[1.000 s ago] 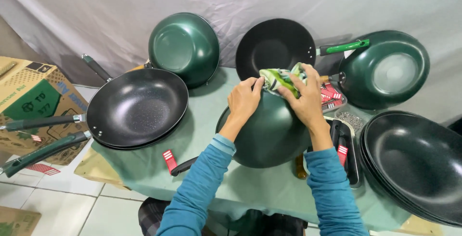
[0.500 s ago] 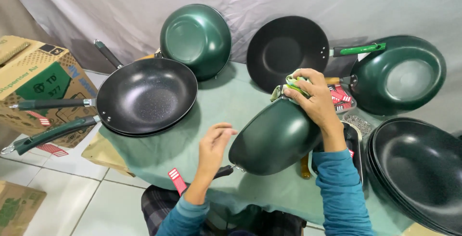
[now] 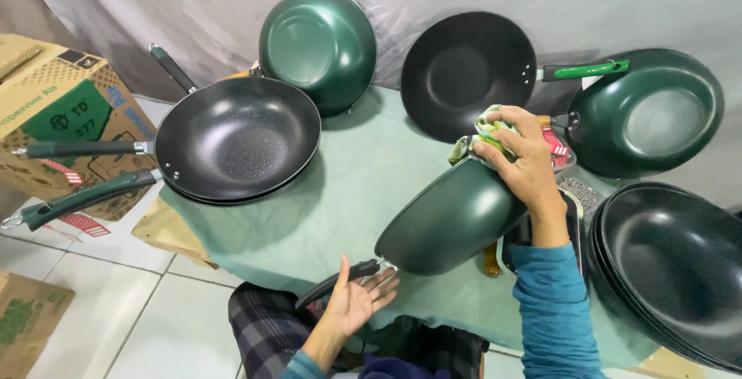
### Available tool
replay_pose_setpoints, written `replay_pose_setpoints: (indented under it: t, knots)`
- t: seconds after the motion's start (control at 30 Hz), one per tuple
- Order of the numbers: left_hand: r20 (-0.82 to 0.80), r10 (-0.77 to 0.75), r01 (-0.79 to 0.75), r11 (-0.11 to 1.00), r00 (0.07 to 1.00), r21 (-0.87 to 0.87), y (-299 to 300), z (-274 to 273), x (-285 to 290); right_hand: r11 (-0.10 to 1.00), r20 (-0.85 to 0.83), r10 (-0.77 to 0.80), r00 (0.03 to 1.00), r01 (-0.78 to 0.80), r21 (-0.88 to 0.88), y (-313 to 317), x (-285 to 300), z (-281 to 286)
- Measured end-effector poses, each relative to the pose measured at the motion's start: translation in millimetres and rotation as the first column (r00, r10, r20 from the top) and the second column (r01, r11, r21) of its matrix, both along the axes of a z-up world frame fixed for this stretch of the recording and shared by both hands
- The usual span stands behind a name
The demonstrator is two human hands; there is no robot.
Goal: Cleaning woks with a cloth and then assembling handles onto them using a tool.
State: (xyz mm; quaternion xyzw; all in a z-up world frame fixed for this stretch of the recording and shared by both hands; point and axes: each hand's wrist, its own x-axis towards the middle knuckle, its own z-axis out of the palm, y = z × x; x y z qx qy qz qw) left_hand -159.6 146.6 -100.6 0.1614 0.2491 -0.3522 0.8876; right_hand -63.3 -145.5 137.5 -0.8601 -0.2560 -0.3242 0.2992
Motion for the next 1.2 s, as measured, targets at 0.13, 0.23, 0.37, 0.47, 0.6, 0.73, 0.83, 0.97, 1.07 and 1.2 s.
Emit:
replay_pose_setpoints:
  t: [0.13, 0.23, 0.37, 0.47, 0.6, 0.73, 0.83, 0.97, 1.07, 1.2]
  knots:
    - [-0.151, 0.177, -0.175, 0.984, 0.973, 0.024, -25, -2, 14, 1.000, 0.022, -0.022, 1.000, 0.022, 0.007, -7, -18, -5]
    - [-0.177, 0.240, -0.239, 0.971, 0.954, 0.027, -32, -29, 24, 0.999, 0.137, -0.039, 0.990, 0.040, -0.009, -13, -39, -14]
    - [-0.130, 0.311, -0.305, 0.950, 0.942, 0.060, -23, -47, 35, 0.975, 0.107, -0.146, 0.983, 0.125, 0.185, -22, -67, -44]
    - [-0.012, 0.341, -0.337, 0.933, 0.940, 0.125, -11, -48, 44, 0.921, 0.113, -0.229, 0.967, 0.178, 0.348, -32, -79, -85]
    - [0.175, 0.302, -0.334, 0.921, 0.937, 0.200, 5, -13, 55, 0.803, 0.148, -0.358, 0.922, 0.224, 0.552, -38, -81, -136]
    - [0.308, 0.224, -0.301, 0.925, 0.925, 0.232, 19, -22, 87, 0.748, 0.190, -0.365, 0.911, 0.165, 0.642, -52, -69, -190]
    - [0.448, 0.137, -0.311, 0.887, 0.884, 0.341, 32, 6, 104, 0.724, 0.163, -0.378, 0.911, 0.181, 0.665, -47, -68, -223]
    - [0.560, 0.024, -0.321, 0.839, 0.828, 0.439, 49, 52, 117, 0.744, 0.066, -0.374, 0.925, 0.257, 0.617, -15, -80, -251]
    - [0.605, -0.060, -0.321, 0.803, 0.794, 0.502, 56, 73, 129, 0.749, -0.003, -0.351, 0.936, 0.283, 0.598, 6, -85, -275]
    - [0.626, -0.177, -0.293, 0.766, 0.760, 0.572, 61, 94, 143, 0.775, -0.125, -0.317, 0.940, 0.333, 0.538, 28, -98, -301]
